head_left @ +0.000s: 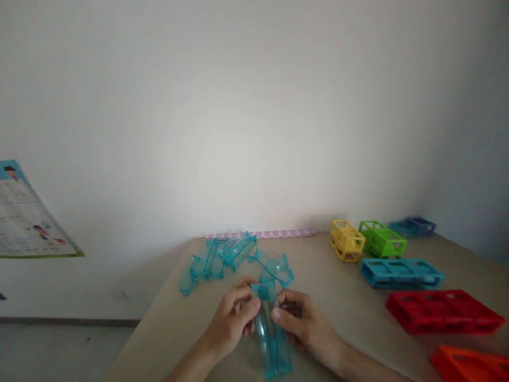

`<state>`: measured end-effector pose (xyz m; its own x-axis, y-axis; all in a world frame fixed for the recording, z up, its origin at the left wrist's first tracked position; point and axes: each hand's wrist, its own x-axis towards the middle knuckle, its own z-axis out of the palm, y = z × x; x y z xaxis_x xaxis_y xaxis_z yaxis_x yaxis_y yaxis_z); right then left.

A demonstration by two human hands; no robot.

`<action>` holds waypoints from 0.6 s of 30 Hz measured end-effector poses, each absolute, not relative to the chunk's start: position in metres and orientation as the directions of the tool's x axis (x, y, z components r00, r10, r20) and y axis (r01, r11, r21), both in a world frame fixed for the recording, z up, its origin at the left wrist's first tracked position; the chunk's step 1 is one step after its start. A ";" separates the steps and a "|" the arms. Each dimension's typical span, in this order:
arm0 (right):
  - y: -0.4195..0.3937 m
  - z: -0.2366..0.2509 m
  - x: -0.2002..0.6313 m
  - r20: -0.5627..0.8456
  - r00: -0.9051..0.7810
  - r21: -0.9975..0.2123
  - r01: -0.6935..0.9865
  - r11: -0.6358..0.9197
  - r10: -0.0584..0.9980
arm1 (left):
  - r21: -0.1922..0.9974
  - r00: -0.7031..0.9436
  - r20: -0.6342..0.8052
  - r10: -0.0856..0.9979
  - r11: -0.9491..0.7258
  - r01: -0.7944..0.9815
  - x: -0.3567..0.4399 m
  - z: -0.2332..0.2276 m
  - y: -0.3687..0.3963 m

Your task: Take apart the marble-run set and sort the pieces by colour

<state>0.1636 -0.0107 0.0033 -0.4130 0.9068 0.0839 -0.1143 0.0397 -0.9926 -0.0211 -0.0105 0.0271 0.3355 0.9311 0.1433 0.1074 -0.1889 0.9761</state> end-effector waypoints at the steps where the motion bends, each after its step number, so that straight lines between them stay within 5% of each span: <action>1: -0.011 0.004 0.163 0.095 -0.408 -0.992 -0.115 0.052 0.908 | 0.975 0.335 0.146 0.931 -0.192 0.108 -0.021 0.027 -0.011; 8: -0.010 0.002 0.163 0.190 -0.375 -0.981 -0.099 0.165 0.907 | 0.988 0.185 0.143 0.972 -0.153 0.038 -0.021 0.024 -0.005; 12: -0.011 0.002 0.164 0.204 -0.395 -0.979 -0.082 0.187 0.896 | 0.977 0.150 0.136 0.979 -0.157 0.142 -0.021 0.026 -0.001; 18: -0.012 0.003 0.165 0.149 -0.309 -0.980 -0.175 0.098 0.939 | 0.977 0.147 0.167 0.975 -0.184 0.111 -0.020 0.026 0.000</action>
<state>0.1646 -0.0123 0.0033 -0.3088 0.9394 0.1487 -0.1747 0.0977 -0.9798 -0.0198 0.0000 0.0262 0.1467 0.9750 0.1667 0.1114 -0.1837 0.9767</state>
